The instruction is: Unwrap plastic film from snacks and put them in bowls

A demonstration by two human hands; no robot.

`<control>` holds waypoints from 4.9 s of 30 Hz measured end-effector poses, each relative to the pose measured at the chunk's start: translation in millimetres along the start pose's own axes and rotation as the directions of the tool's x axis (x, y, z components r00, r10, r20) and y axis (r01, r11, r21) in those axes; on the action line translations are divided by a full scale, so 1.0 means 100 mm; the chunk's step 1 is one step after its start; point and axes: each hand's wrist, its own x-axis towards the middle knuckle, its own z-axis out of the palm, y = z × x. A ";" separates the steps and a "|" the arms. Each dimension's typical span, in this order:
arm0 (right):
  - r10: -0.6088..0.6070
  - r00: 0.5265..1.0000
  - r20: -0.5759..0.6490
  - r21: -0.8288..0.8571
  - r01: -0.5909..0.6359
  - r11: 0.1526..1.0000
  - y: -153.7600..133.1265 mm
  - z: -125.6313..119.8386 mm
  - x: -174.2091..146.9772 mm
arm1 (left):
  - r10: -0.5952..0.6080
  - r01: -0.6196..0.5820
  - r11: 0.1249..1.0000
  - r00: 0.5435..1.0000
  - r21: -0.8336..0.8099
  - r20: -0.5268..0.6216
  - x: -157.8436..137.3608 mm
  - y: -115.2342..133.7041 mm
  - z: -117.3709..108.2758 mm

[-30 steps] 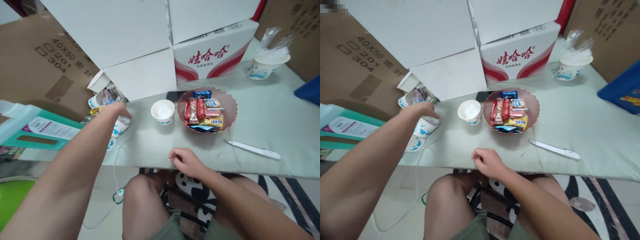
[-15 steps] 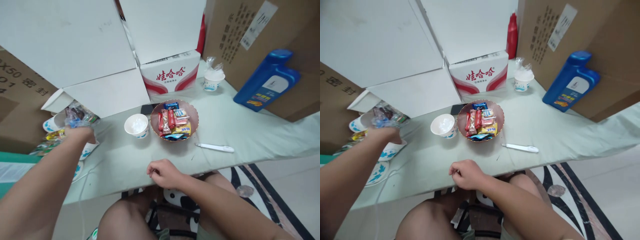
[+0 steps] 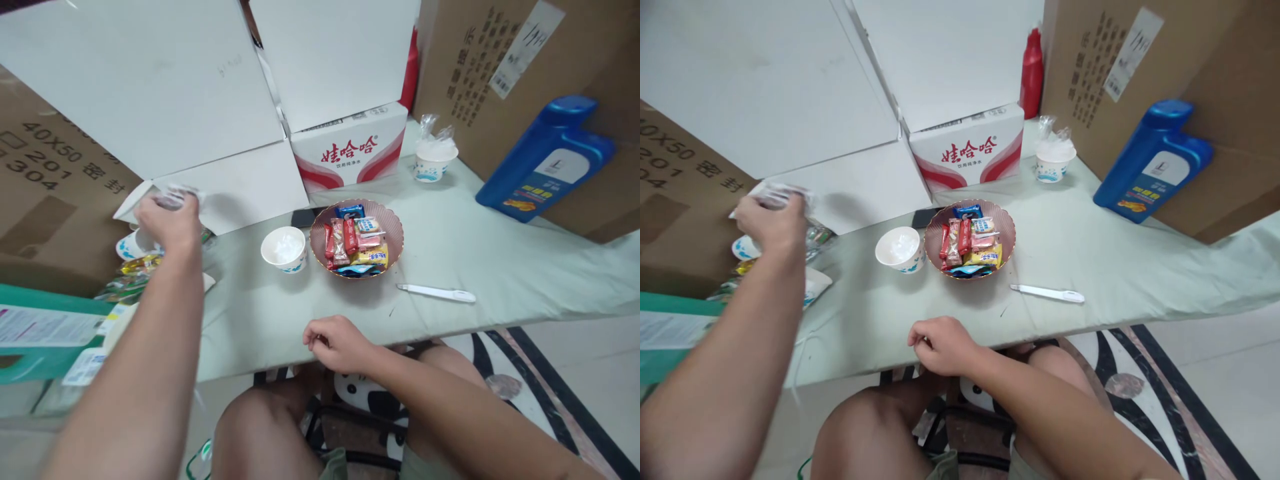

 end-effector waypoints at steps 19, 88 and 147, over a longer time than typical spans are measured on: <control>0.332 0.818 -0.469 0.650 0.064 0.758 -0.15 -0.84 -0.29 | -0.189 0.685 0.619 0.603 -0.383 0.775 -2.65 0.22 0.71; 0.170 0.907 -0.386 -0.089 -0.219 0.972 -0.21 -1.00 -0.52 | 0.018 0.104 0.986 0.703 -0.128 0.711 -2.40 -0.31 0.21; 0.004 0.996 -0.094 -0.425 -0.043 0.904 0.09 -0.79 -0.45 | -0.523 0.590 0.807 0.683 0.037 0.510 -2.24 -0.44 0.11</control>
